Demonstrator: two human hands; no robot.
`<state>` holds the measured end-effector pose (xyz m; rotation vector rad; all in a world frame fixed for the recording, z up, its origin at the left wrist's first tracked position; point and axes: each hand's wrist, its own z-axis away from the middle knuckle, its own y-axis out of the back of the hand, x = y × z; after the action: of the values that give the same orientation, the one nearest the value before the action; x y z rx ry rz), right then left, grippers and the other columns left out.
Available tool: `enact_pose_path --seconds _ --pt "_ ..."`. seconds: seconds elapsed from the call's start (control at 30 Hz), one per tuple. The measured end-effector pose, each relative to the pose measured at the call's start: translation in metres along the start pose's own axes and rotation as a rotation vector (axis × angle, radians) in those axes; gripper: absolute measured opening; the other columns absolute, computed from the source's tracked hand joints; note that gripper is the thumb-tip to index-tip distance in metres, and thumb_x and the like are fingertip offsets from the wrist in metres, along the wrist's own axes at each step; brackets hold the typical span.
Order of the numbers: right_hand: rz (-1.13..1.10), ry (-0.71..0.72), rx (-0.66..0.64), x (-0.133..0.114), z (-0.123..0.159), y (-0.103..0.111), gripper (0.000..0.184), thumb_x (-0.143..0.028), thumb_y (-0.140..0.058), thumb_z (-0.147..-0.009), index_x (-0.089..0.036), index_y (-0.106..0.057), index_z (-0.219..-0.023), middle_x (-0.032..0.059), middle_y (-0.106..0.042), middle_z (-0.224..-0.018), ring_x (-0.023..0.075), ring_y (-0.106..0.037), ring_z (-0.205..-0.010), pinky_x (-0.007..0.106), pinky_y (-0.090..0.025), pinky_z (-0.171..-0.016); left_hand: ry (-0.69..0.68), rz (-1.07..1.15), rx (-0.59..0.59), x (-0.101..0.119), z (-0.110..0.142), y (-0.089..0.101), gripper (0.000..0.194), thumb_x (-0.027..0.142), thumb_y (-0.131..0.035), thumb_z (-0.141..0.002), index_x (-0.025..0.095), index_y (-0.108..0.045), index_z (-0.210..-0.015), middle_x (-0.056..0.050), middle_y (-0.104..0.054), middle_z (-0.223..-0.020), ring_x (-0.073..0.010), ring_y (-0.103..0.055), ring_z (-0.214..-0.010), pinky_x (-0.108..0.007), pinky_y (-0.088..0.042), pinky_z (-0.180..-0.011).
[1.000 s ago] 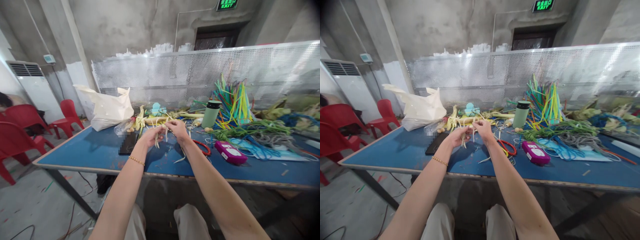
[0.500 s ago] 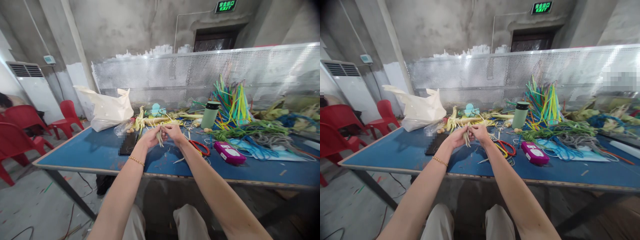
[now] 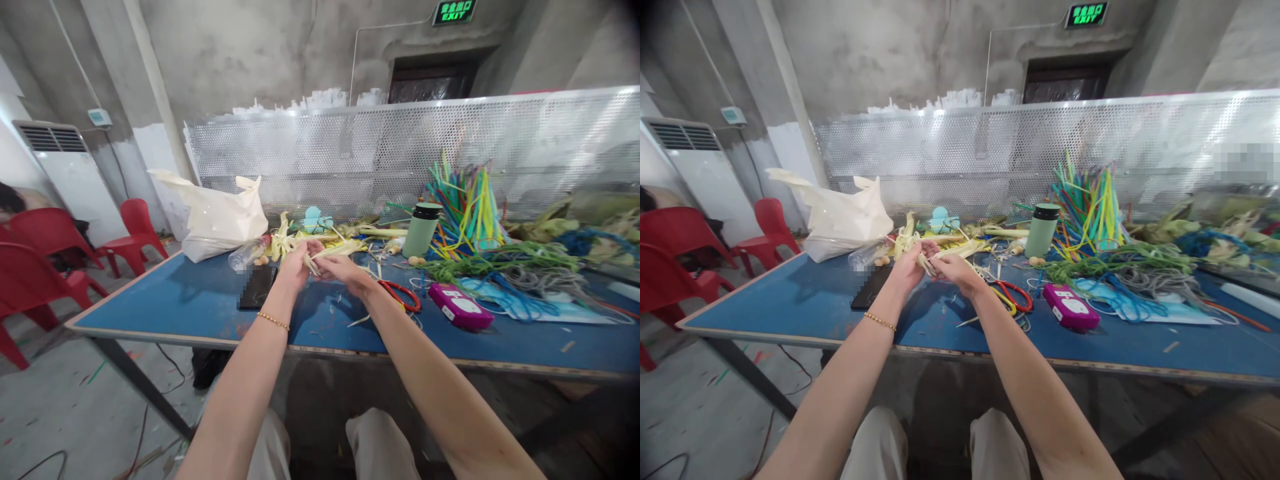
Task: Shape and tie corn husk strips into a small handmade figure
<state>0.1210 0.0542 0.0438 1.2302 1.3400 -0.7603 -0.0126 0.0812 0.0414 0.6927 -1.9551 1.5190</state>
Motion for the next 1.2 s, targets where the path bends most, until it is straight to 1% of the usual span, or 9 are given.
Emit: enact_pose_path --seconds 0.07,0.17,0.27,0.47,0.53,0.67,0.83,0.97,1.2 --pt "0.062 0.074 -0.018 0.001 0.000 -0.002 0.034 -0.051 -0.073 -0.076 -0.017 -0.070 -0.076 0.0033 -0.072 -0.071 0.0177 -0.067 -0.067 0.025 -0.050 -0.058 0.003 -0.025 -0.013 -0.001 0.001 0.000 0.025 0.022 -0.047 -0.098 0.013 -0.064 -0.081 -0.005 -0.068 -0.079 -0.0114 -0.066 -0.079 -0.025 -0.052 -0.084" --pt "0.150 0.142 -0.013 0.005 -0.002 -0.002 0.028 -0.044 -0.074 -0.074 -0.017 -0.069 -0.072 0.0006 -0.067 -0.061 0.0145 -0.061 -0.056 0.023 -0.046 -0.052 0.106 -0.069 -0.049 -0.001 0.004 0.001 0.025 0.029 -0.051 -0.097 0.012 -0.064 -0.084 -0.008 -0.069 -0.081 -0.0144 -0.066 -0.074 -0.027 -0.053 -0.073" --pt "0.176 0.148 0.009 0.006 -0.004 0.000 0.027 -0.042 -0.071 -0.076 -0.017 -0.067 -0.068 0.0008 -0.065 -0.057 0.0150 -0.061 -0.053 0.024 -0.047 -0.050 0.164 -0.097 -0.068 0.001 0.006 0.001 0.027 0.033 -0.052 -0.096 0.012 -0.065 -0.086 -0.009 -0.069 -0.081 -0.0155 -0.065 -0.068 -0.027 -0.051 -0.063" --pt "0.094 0.110 0.089 0.006 -0.005 0.004 0.026 -0.043 -0.069 -0.078 -0.017 -0.064 -0.075 0.0017 -0.065 -0.057 0.0152 -0.061 -0.049 0.024 -0.048 -0.045 0.206 -0.114 -0.030 0.002 0.007 0.000 0.028 0.035 -0.054 -0.096 0.011 -0.067 -0.087 -0.009 -0.069 -0.079 -0.0142 -0.063 -0.064 -0.026 -0.050 -0.062" --pt "0.099 0.118 0.134 0.007 -0.007 0.007 0.028 -0.044 -0.069 -0.079 -0.017 -0.063 -0.074 0.0016 -0.063 -0.054 0.0137 -0.059 -0.047 0.023 -0.047 -0.045 0.232 -0.113 -0.012 0.002 0.007 0.000 0.029 0.037 -0.058 -0.094 0.011 -0.067 -0.086 -0.008 -0.068 -0.074 -0.0137 -0.063 -0.062 -0.027 -0.051 -0.064" --pt "0.168 0.149 0.322 0.013 -0.015 0.013 0.029 -0.045 -0.066 -0.079 -0.018 -0.061 -0.073 -0.0011 -0.057 -0.048 0.0115 -0.052 -0.041 0.023 -0.044 -0.045 0.308 -0.194 0.029 0.001 0.009 0.001 0.026 0.035 -0.068 -0.088 0.010 -0.066 -0.081 -0.009 -0.069 -0.071 -0.0168 -0.067 -0.062 -0.031 -0.055 -0.066" --pt "0.267 0.175 0.354 0.019 -0.020 0.018 0.026 -0.042 -0.061 -0.079 -0.017 -0.064 -0.076 -0.0009 -0.057 -0.049 0.0130 -0.051 -0.042 0.024 -0.039 -0.045 0.169 -0.349 0.065 -0.001 0.010 0.003 0.013 0.019 -0.073 -0.079 0.011 -0.065 -0.074 -0.006 -0.068 -0.064 -0.0149 -0.065 -0.053 -0.027 -0.051 -0.059" --pt "0.300 0.210 0.378 0.018 -0.018 0.021 0.029 -0.045 -0.061 -0.078 -0.016 -0.066 -0.075 -0.0015 -0.054 -0.048 0.0127 -0.049 -0.045 0.024 -0.038 -0.047 0.113 -0.452 0.065 -0.002 0.009 0.003 0.014 0.022 -0.075 -0.076 0.012 -0.066 -0.071 -0.006 -0.069 -0.066 -0.0149 -0.065 -0.053 -0.026 -0.048 -0.056" --pt "0.268 0.177 0.358 0.012 -0.013 0.024 0.030 -0.048 -0.065 -0.074 -0.018 -0.064 -0.070 -0.0020 -0.053 -0.047 0.0127 -0.048 -0.046 0.025 -0.037 -0.047 0.026 -0.635 0.159 0.000 0.008 0.001 0.015 0.015 -0.061 -0.080 0.015 -0.064 -0.065 -0.005 -0.068 -0.064 -0.0136 -0.061 -0.051 -0.024 -0.039 -0.052"
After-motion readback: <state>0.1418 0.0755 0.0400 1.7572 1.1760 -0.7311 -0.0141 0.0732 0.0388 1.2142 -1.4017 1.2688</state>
